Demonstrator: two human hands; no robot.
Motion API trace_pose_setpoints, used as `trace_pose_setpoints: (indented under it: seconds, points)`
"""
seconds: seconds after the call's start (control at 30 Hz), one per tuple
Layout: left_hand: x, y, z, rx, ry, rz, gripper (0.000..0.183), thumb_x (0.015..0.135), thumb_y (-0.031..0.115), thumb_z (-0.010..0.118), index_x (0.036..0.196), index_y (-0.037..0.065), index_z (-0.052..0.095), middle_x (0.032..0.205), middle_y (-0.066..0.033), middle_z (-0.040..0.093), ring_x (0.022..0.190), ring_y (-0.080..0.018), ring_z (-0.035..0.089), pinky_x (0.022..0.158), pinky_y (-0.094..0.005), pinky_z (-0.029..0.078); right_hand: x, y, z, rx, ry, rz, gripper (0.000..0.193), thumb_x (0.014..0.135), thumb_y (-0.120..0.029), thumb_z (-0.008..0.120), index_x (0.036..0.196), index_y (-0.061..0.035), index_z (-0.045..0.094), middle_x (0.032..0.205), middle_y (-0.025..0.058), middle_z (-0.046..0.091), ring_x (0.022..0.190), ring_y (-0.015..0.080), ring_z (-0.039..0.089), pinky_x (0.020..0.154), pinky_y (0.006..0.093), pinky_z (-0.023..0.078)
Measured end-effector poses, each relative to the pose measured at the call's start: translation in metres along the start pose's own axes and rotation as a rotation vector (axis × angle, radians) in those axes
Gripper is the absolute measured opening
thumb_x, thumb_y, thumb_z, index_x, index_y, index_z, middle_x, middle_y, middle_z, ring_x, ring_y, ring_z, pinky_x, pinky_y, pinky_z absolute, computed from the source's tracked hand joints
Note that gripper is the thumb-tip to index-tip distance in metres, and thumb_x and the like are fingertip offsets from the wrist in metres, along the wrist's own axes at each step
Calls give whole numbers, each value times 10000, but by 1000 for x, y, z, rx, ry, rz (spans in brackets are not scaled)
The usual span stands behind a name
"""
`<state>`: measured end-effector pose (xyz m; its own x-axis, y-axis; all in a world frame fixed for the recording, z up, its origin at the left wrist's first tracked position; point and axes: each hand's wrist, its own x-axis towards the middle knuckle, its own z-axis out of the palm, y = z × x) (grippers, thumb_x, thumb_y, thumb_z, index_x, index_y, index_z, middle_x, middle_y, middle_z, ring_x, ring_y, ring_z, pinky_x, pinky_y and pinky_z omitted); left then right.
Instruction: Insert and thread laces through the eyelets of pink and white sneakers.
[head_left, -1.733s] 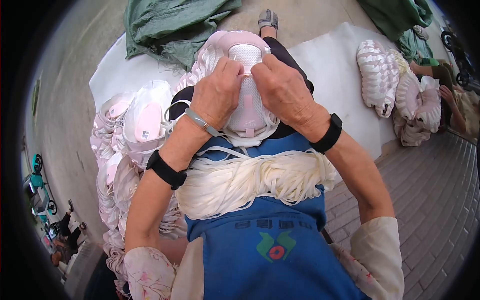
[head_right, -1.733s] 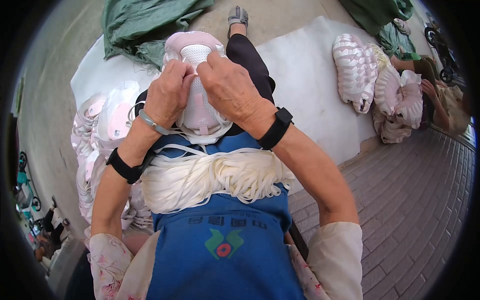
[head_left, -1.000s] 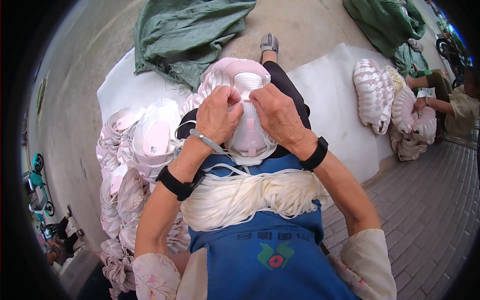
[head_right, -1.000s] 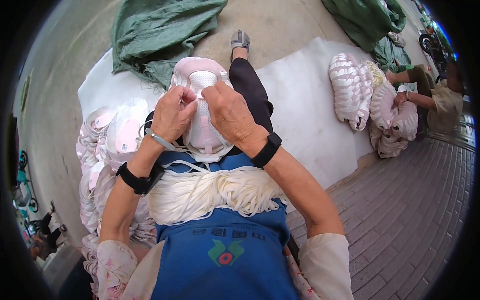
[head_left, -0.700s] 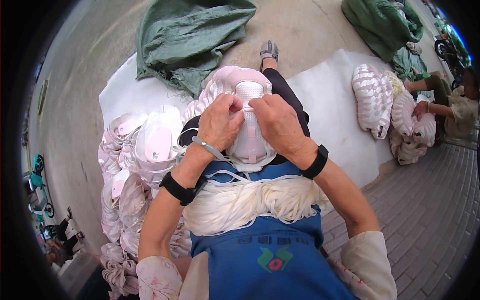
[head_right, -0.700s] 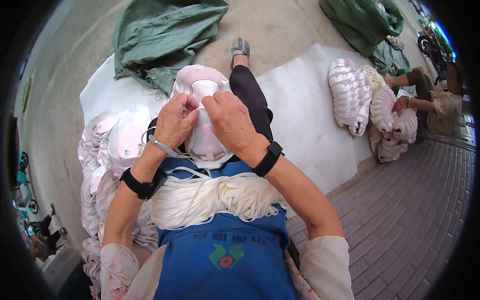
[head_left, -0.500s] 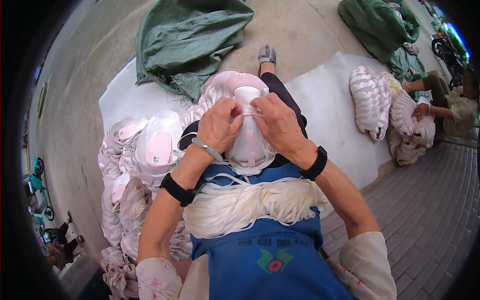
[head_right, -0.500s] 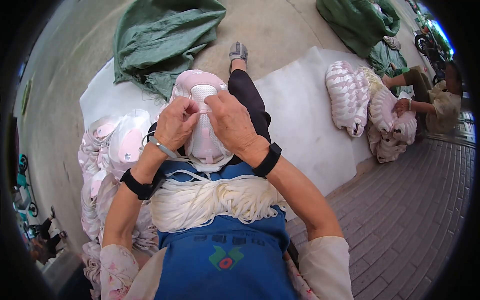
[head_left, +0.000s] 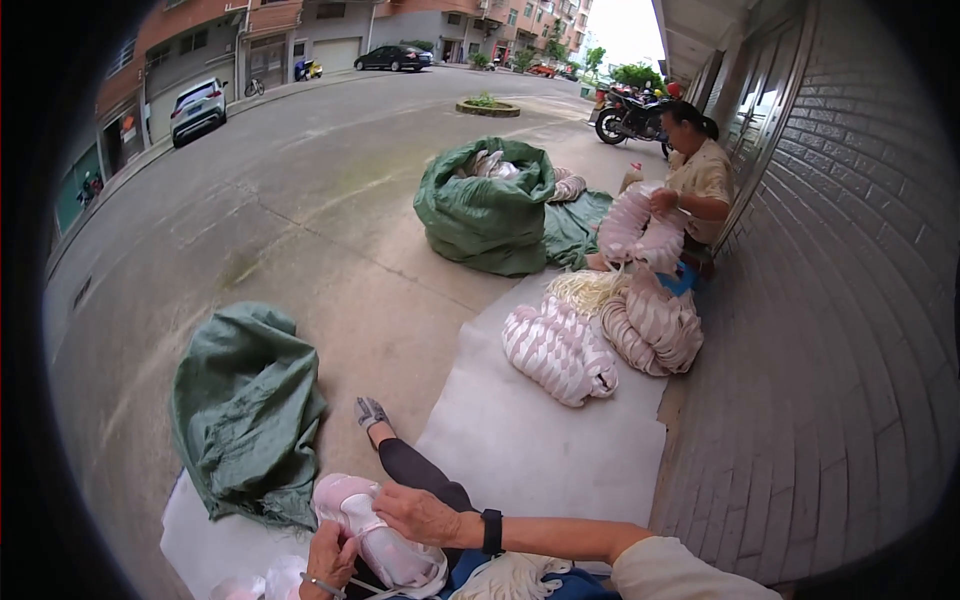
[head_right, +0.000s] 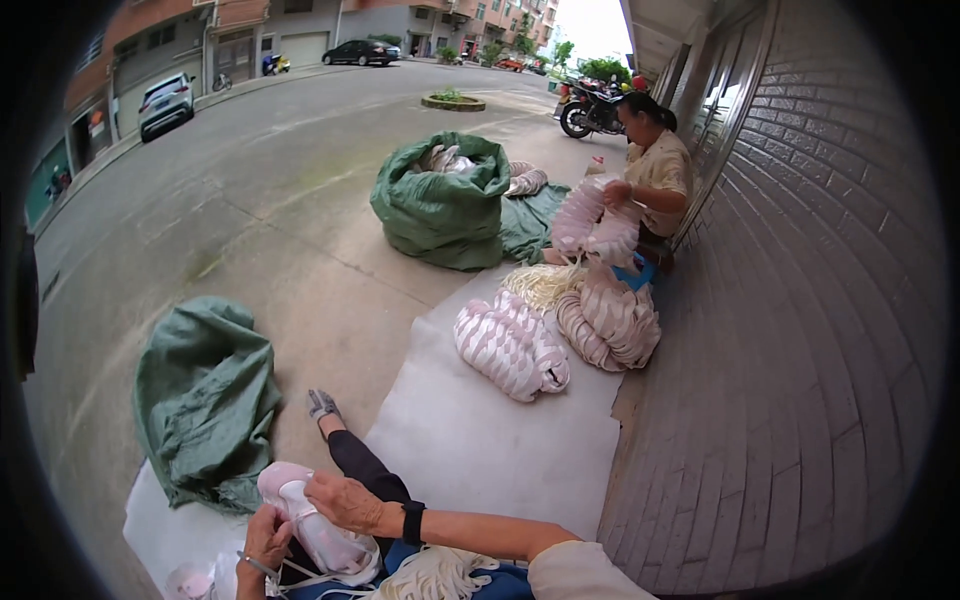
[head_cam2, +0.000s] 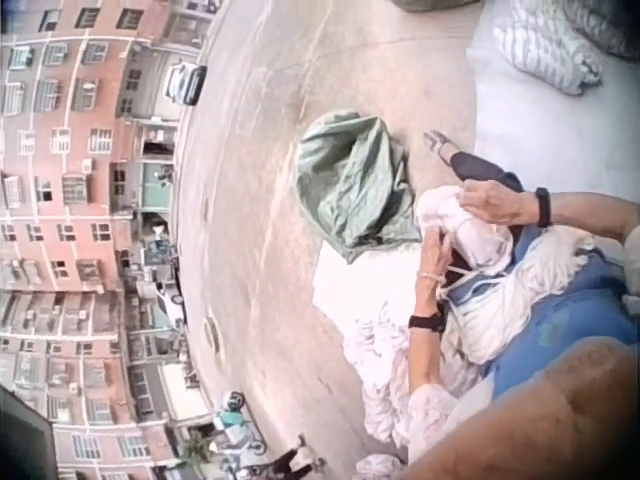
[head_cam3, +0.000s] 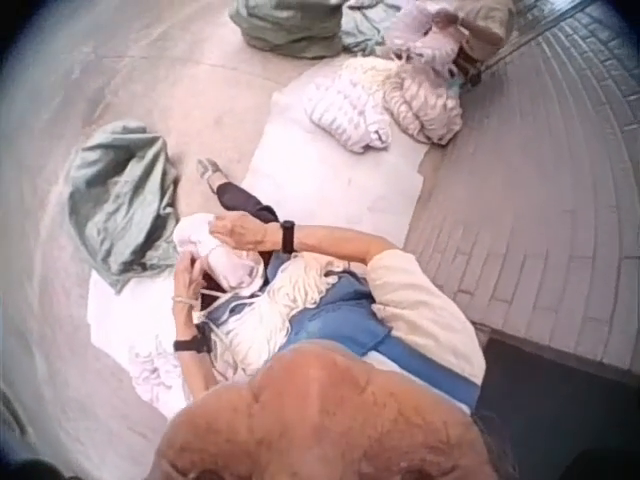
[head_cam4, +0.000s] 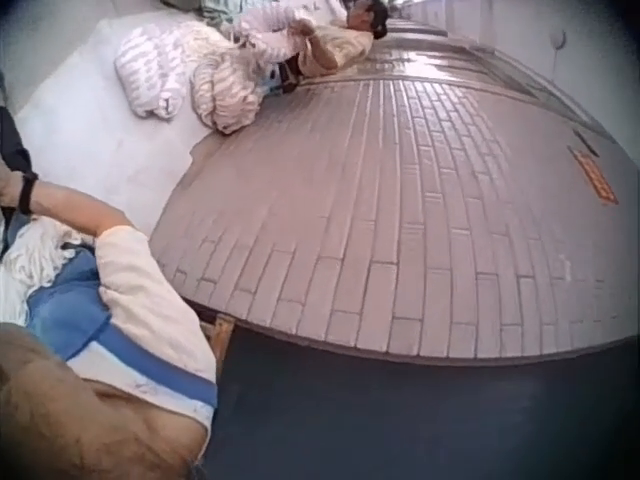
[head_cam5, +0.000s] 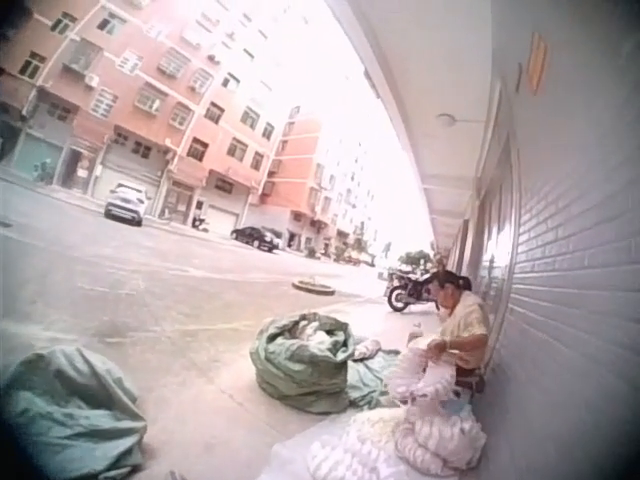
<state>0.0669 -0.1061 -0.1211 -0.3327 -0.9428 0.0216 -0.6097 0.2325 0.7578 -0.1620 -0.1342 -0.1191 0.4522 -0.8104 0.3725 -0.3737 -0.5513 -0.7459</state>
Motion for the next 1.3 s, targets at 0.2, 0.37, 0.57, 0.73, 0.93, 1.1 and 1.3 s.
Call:
trace_pose_setpoints:
  seconds: [0.2,0.37,0.57,0.73,0.93,1.1,1.3]
  points:
    - [-15,0,8,-113,122,-101,181,934,164,534,827,19,554,656,-60,560,554,-132,544,497,-308,437,4,-6,41,-35,-319,-226,253,846,-66,522,1072,41,482,991,164,486,872,352,579,731,388,505]
    - [-17,4,25,-267,207,-190,190,939,186,521,961,7,580,714,-45,584,631,-124,553,562,-295,461,7,13,46,29,-299,-180,156,861,-72,506,983,26,512,903,160,513,829,332,578,735,385,489]
    - [-31,34,23,-436,541,-14,312,936,201,537,1151,-24,564,869,-66,608,704,-118,554,575,-238,442,14,-110,9,400,-391,-275,100,886,-123,539,873,-25,541,816,112,525,810,249,557,770,319,462]
    - [-36,41,15,-945,400,-360,130,935,137,559,964,11,556,703,-36,579,494,-62,498,368,-207,411,4,-55,7,310,-205,-145,121,886,-136,575,897,-20,609,879,128,563,813,246,563,760,344,453]
    - [-25,55,38,-1221,348,-360,218,937,190,575,1007,-16,577,683,-13,571,484,-60,486,370,-199,411,-3,-73,-7,513,-119,279,170,927,-158,566,984,-2,602,832,82,587,744,160,586,694,269,479]
    - [-34,103,27,-1238,365,-379,248,971,207,521,1071,-9,589,766,-14,587,578,-50,496,473,-180,401,-9,-69,4,815,-23,390,171,949,-159,547,1024,-7,572,781,32,595,663,68,569,596,213,479]
    - [-24,97,32,-1179,313,-380,264,971,234,532,1120,27,595,824,-8,609,608,-43,516,483,-168,386,-14,-74,-15,662,102,202,172,910,-144,560,981,9,595,865,74,609,684,102,603,596,233,512]
